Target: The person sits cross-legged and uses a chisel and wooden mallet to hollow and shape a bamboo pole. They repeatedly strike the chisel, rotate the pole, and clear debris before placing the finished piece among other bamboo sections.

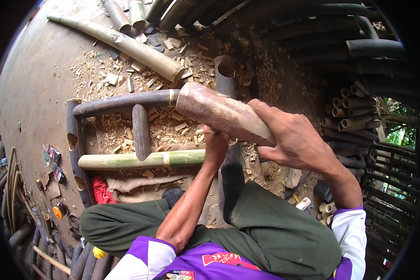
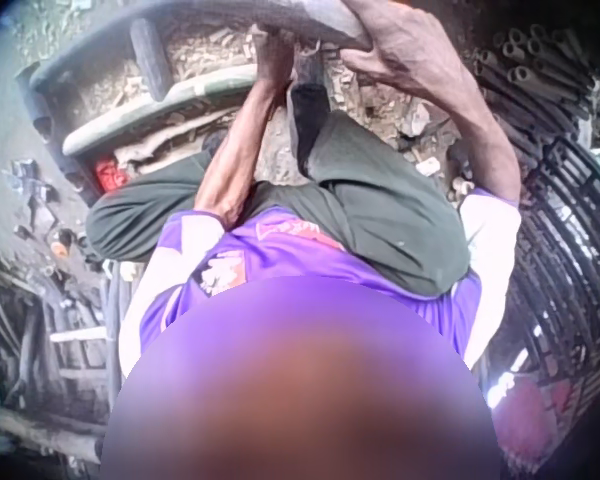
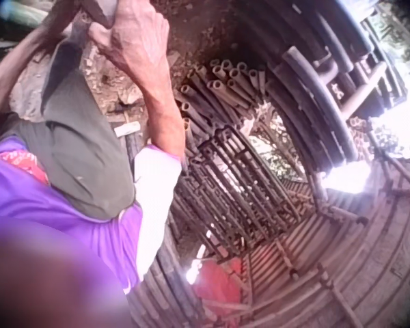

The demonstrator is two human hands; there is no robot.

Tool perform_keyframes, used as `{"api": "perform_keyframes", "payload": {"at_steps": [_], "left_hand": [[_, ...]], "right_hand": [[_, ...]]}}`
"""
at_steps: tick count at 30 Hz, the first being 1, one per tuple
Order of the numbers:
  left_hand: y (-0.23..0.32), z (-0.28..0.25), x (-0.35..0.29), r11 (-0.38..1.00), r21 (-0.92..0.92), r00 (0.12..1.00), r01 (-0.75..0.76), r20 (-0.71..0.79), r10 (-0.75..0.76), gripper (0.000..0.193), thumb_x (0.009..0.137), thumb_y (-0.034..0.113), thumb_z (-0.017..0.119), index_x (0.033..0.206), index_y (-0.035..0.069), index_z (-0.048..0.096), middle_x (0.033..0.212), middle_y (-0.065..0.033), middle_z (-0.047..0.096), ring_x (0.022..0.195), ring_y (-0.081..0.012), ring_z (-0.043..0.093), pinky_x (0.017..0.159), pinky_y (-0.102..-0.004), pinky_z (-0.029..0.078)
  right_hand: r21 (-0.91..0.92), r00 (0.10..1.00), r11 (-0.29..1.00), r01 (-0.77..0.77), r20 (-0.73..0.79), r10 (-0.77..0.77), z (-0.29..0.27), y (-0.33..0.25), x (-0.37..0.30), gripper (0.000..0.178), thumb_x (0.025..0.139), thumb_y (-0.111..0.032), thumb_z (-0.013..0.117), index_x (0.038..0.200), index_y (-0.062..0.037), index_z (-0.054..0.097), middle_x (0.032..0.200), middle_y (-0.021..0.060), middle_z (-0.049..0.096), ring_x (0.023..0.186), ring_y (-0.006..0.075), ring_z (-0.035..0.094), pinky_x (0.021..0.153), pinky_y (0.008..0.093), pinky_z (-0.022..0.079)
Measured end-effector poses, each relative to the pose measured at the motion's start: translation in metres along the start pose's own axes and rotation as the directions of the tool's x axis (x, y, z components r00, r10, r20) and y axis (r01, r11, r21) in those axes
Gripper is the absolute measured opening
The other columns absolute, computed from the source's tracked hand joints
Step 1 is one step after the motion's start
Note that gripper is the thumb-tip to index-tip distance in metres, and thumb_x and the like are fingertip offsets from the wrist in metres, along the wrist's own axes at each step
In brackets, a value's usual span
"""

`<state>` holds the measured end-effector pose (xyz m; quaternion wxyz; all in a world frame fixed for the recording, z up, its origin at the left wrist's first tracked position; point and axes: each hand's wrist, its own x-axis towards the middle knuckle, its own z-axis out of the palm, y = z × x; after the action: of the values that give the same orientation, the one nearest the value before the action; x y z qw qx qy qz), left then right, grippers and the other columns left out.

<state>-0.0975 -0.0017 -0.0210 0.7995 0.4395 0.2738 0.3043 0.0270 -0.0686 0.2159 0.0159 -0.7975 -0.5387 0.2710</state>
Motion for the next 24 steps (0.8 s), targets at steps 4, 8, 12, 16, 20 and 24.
{"api": "perform_keyframes", "payload": {"at_steps": [4, 8, 12, 16, 20, 24], "left_hand": [[0.011, -0.014, -0.016, 0.993, -0.023, 0.993, 0.115, -0.001, -0.116, 0.023, 0.098, 0.014, 0.066, 0.080, 0.000, 0.071, 0.075, -0.0036, 0.068, 0.068, -0.0103, 0.060, 0.065, -0.0294, 0.049], [0.006, -0.013, -0.018, 0.990, -0.137, 0.993, 0.014, -0.114, -0.030, 0.024, 0.099, 0.018, 0.068, 0.083, 0.001, 0.072, 0.081, -0.0039, 0.069, 0.076, -0.0105, 0.060, 0.072, -0.0285, 0.048], [0.012, -0.006, 0.004, 0.922, -0.371, 0.962, -0.110, -0.272, 0.006, 0.028, 0.102, 0.023, 0.070, 0.083, 0.002, 0.070, 0.082, -0.0046, 0.069, 0.077, -0.0110, 0.060, 0.074, -0.0290, 0.049], [0.008, -0.006, 0.028, 0.914, -0.389, 0.949, -0.120, -0.314, -0.009, 0.030, 0.101, 0.027, 0.075, 0.082, 0.003, 0.070, 0.078, -0.0046, 0.069, 0.071, -0.0108, 0.060, 0.069, -0.0282, 0.048], [-0.002, -0.010, 0.031, 0.916, -0.396, 0.982, -0.064, -0.191, -0.014, 0.019, 0.103, 0.023, 0.071, 0.093, 0.009, 0.065, 0.081, 0.0017, 0.061, 0.077, -0.0092, 0.055, 0.075, -0.0282, 0.047], [-0.021, -0.023, 0.029, 0.900, -0.430, 0.992, -0.074, -0.125, 0.022, 0.013, 0.103, 0.017, 0.070, 0.112, 0.008, 0.065, 0.101, -0.0011, 0.066, 0.090, -0.0119, 0.059, 0.080, -0.0306, 0.048]], "right_hand": [[0.257, 0.987, 0.964, 0.068, -0.159, -0.027, 0.004, 0.000, -0.003, 0.082, 0.072, -0.012, 0.081, 0.146, -0.0052, 0.047, 0.114, 0.0258, 0.069, 0.104, 0.0449, 0.071, 0.090, 0.0469, 0.056], [0.293, 0.989, 0.953, 0.072, -0.147, -0.029, 0.004, 0.001, 0.000, 0.081, 0.074, -0.010, 0.080, 0.147, -0.0063, 0.047, 0.113, 0.0247, 0.070, 0.105, 0.0414, 0.072, 0.090, 0.0436, 0.056], [0.309, 0.988, 0.949, 0.058, -0.154, -0.010, 0.003, 0.006, -0.003, 0.081, 0.075, -0.009, 0.079, 0.148, -0.0066, 0.046, 0.116, 0.0239, 0.070, 0.108, 0.0383, 0.073, 0.091, 0.0430, 0.056], [0.300, 0.976, 0.950, 0.091, -0.216, -0.025, -0.003, 0.003, 0.002, 0.079, 0.076, -0.009, 0.077, 0.148, -0.0061, 0.047, 0.119, 0.0233, 0.070, 0.109, 0.0377, 0.073, 0.093, 0.0427, 0.056], [0.218, 0.963, 0.965, 0.149, -0.254, -0.092, -0.010, 0.003, 0.009, 0.078, 0.075, -0.009, 0.077, 0.147, -0.0057, 0.048, 0.119, 0.0244, 0.070, 0.109, 0.0384, 0.073, 0.092, 0.0430, 0.056], [0.161, 0.937, 0.956, 0.244, -0.293, -0.190, -0.015, -0.003, 0.020, 0.078, 0.073, -0.008, 0.077, 0.146, -0.0044, 0.049, 0.118, 0.0241, 0.070, 0.107, 0.0411, 0.072, 0.091, 0.0434, 0.057]]}}
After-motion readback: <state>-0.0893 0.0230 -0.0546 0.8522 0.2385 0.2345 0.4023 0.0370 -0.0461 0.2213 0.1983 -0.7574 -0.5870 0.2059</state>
